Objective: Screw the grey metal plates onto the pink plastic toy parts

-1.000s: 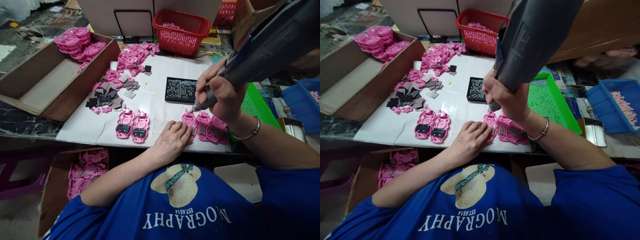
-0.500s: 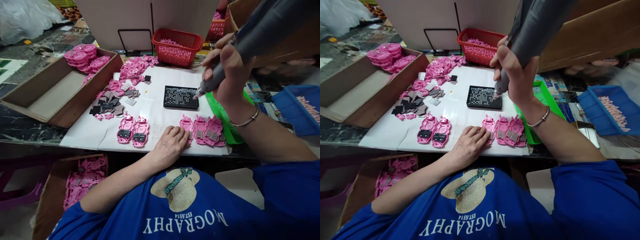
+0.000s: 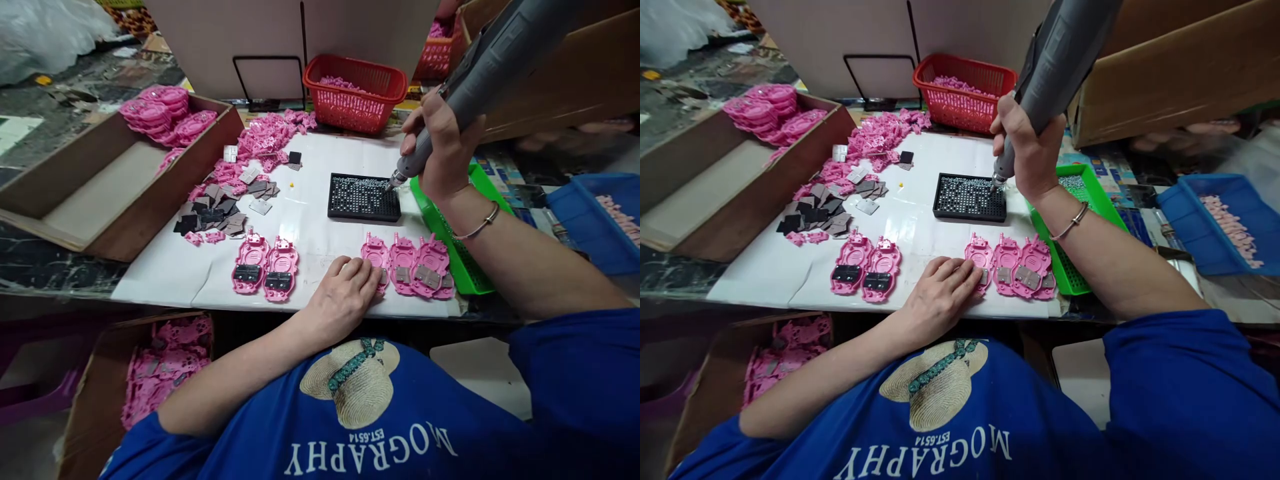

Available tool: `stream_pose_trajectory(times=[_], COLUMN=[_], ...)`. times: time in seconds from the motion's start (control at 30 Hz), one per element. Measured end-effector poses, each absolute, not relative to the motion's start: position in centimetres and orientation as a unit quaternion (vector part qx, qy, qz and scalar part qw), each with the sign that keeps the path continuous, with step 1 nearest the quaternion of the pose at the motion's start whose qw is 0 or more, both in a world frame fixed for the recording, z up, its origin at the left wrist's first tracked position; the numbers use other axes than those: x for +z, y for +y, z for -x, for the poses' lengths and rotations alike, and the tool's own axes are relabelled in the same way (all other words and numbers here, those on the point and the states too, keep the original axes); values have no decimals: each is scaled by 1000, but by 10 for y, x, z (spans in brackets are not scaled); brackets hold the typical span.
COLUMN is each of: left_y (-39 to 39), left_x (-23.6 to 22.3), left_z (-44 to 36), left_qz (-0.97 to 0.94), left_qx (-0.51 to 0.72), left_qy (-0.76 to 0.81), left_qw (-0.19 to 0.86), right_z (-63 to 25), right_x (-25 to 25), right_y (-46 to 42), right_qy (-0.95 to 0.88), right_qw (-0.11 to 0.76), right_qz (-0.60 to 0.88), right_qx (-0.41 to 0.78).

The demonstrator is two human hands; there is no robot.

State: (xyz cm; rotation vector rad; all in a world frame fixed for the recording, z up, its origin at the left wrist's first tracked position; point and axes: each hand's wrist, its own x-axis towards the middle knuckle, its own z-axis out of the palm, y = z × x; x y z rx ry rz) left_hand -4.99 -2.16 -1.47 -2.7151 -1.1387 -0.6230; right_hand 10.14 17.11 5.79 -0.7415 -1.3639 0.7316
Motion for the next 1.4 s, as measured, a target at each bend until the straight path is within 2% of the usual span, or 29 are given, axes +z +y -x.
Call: stream_pose_trajectory(times=[0.33,0.53,0.67,0.8,1.03,1.4], left_y=[-22,-22,-22,-21,-22,-21], left_x=[-16,-18,-18,-18,-18,-17], left_z=[50,50,50,50,50,49], left_qz=[899,897,897,896,896,895], left_qx=[-214,-213,-214,-215,-211,-215], left_qy=[-378,-383,-382,-383,-387,-385], left_qw=[62,61,60,55,52,63], right_z=[-100,-102,-102,-99,-97,-99], right_x=[54,60,70,82,83,68], right_y=[172,168,160,141,90,85], right_qy=[-591,-617,-604,-577,-595,-582], right_qw=[668,633,654,672,636,622], right_qz=[314,314,289,269,225,303], right_qx=[326,347,352,377,438,428])
